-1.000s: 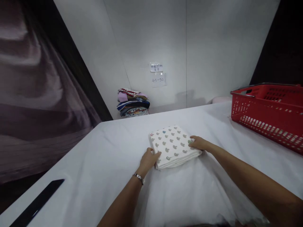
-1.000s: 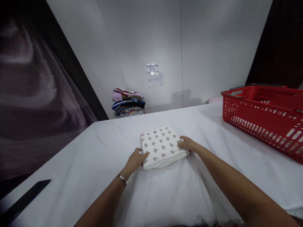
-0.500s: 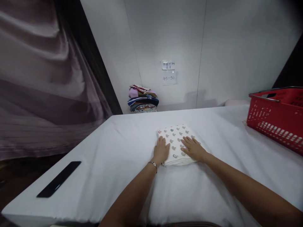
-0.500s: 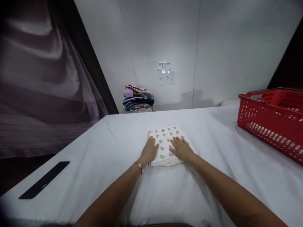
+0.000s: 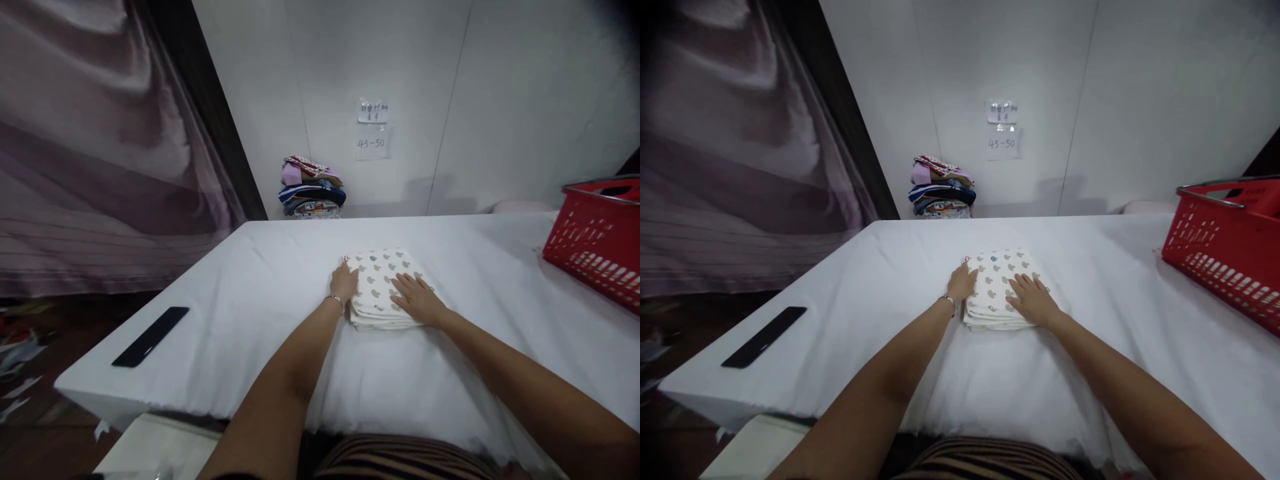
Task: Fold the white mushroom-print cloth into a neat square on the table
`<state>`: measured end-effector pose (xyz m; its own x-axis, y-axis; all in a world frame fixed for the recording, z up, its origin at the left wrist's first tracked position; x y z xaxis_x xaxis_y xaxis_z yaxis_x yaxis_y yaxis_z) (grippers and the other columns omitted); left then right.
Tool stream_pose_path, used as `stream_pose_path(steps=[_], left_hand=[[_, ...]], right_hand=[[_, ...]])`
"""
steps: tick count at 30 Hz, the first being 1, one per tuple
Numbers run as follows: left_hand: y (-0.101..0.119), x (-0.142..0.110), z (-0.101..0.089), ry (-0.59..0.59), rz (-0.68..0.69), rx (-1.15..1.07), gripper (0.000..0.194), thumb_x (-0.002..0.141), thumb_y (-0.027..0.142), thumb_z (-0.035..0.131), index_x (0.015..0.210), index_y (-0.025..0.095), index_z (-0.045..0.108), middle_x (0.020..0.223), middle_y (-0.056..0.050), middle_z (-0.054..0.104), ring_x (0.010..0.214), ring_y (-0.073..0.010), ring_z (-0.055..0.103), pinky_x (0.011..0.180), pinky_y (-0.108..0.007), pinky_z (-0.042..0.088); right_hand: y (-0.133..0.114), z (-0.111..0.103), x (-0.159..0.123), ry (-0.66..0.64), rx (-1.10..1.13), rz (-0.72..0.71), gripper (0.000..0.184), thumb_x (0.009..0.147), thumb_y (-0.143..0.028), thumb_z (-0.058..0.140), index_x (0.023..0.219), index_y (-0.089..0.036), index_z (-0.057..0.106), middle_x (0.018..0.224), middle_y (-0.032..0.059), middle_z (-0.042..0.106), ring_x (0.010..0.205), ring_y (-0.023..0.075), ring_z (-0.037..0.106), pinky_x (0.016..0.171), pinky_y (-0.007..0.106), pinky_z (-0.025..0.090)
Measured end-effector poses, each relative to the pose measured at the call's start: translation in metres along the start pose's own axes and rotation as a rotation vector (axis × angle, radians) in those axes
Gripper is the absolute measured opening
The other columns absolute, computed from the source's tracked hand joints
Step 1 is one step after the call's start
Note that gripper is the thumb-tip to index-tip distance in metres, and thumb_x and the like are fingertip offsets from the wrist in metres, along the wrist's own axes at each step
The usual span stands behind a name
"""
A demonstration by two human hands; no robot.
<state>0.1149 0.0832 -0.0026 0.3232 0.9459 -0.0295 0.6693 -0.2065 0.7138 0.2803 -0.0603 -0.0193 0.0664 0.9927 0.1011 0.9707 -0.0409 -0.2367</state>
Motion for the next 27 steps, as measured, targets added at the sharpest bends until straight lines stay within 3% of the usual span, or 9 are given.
stream_pose_path(steps=[5, 7, 10, 13, 16, 23, 27], left_hand=[[-0.015, -0.002, -0.006, -0.067, -0.061, -0.142, 0.057, 0.083, 0.044, 0.057, 0.129, 0.014, 0.044, 0.127, -0.015, 0.055, 0.115, -0.0262, 0.051, 0.095, -0.031, 0.035], [-0.023, -0.010, -0.006, -0.079, -0.094, -0.201, 0.063, 0.080, 0.044, 0.062, 0.131, 0.013, 0.042, 0.124, -0.015, 0.057, 0.110, -0.0249, 0.055, 0.091, -0.030, 0.039], [-0.032, -0.027, -0.004, -0.113, -0.156, -0.293, 0.067, 0.079, 0.045, 0.063, 0.132, 0.012, 0.040, 0.116, -0.015, 0.061, 0.094, -0.0221, 0.062, 0.079, -0.028, 0.046], [-0.036, -0.041, -0.001, -0.144, -0.220, -0.369, 0.065, 0.082, 0.045, 0.059, 0.133, 0.010, 0.038, 0.109, -0.015, 0.064, 0.081, -0.0197, 0.064, 0.067, -0.027, 0.049], [-0.036, -0.047, 0.000, -0.158, -0.263, -0.409, 0.066, 0.080, 0.042, 0.062, 0.132, 0.009, 0.039, 0.106, -0.016, 0.065, 0.076, -0.0187, 0.064, 0.061, -0.026, 0.050], [-0.037, -0.042, -0.002, -0.085, -0.262, -0.396, 0.071, 0.070, 0.035, 0.071, 0.129, 0.009, 0.042, 0.110, -0.018, 0.064, 0.087, -0.0241, 0.065, 0.067, -0.028, 0.050], [-0.030, -0.031, -0.005, 0.003, -0.251, -0.373, 0.067, 0.068, 0.040, 0.071, 0.123, 0.009, 0.048, 0.122, -0.020, 0.058, 0.110, -0.0290, 0.057, 0.083, -0.029, 0.045]], right_hand=[[-0.010, -0.016, -0.001, -0.004, 0.149, 0.023, 0.051, 0.089, -0.044, 0.041, 0.135, -0.020, 0.045, 0.147, 0.0095, 0.034, 0.138, 0.0286, 0.021, 0.110, 0.049, 0.013], [-0.029, -0.026, -0.005, 0.055, 0.242, -0.031, 0.044, 0.089, -0.042, 0.043, 0.127, -0.022, 0.053, 0.139, 0.0082, 0.046, 0.133, 0.0281, 0.032, 0.108, 0.047, 0.020], [-0.074, -0.034, -0.014, 0.085, 0.367, -0.222, 0.034, 0.089, -0.041, 0.047, 0.114, -0.024, 0.062, 0.120, 0.0075, 0.061, 0.114, 0.0256, 0.051, 0.099, 0.041, 0.034], [-0.112, -0.031, -0.022, 0.088, 0.317, -0.374, 0.031, 0.087, -0.039, 0.052, 0.112, -0.023, 0.062, 0.110, 0.0085, 0.062, 0.103, 0.0247, 0.053, 0.090, 0.038, 0.038], [-0.125, -0.021, -0.023, 0.089, 0.153, -0.380, 0.027, 0.086, -0.034, 0.054, 0.109, -0.022, 0.062, 0.103, 0.0093, 0.061, 0.095, 0.0240, 0.052, 0.083, 0.037, 0.038], [-0.134, -0.003, -0.025, 0.114, -0.073, -0.367, 0.026, 0.090, -0.017, 0.040, 0.098, -0.018, 0.065, 0.092, 0.0085, 0.061, 0.085, 0.0217, 0.051, 0.071, 0.033, 0.037], [-0.141, -0.009, -0.036, 0.141, 0.036, -0.387, 0.023, 0.086, -0.020, 0.049, 0.103, -0.019, 0.063, 0.099, 0.0090, 0.061, 0.091, 0.0227, 0.052, 0.076, 0.034, 0.040]])
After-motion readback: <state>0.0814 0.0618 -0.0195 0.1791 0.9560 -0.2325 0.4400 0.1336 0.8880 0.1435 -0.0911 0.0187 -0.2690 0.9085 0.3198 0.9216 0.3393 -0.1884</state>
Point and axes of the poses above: each hand's wrist, its own x-axis towards the middle knuckle, its own z-axis out of the palm, y = z × x, the point moved 6 cm from there along x, towards the middle knuckle
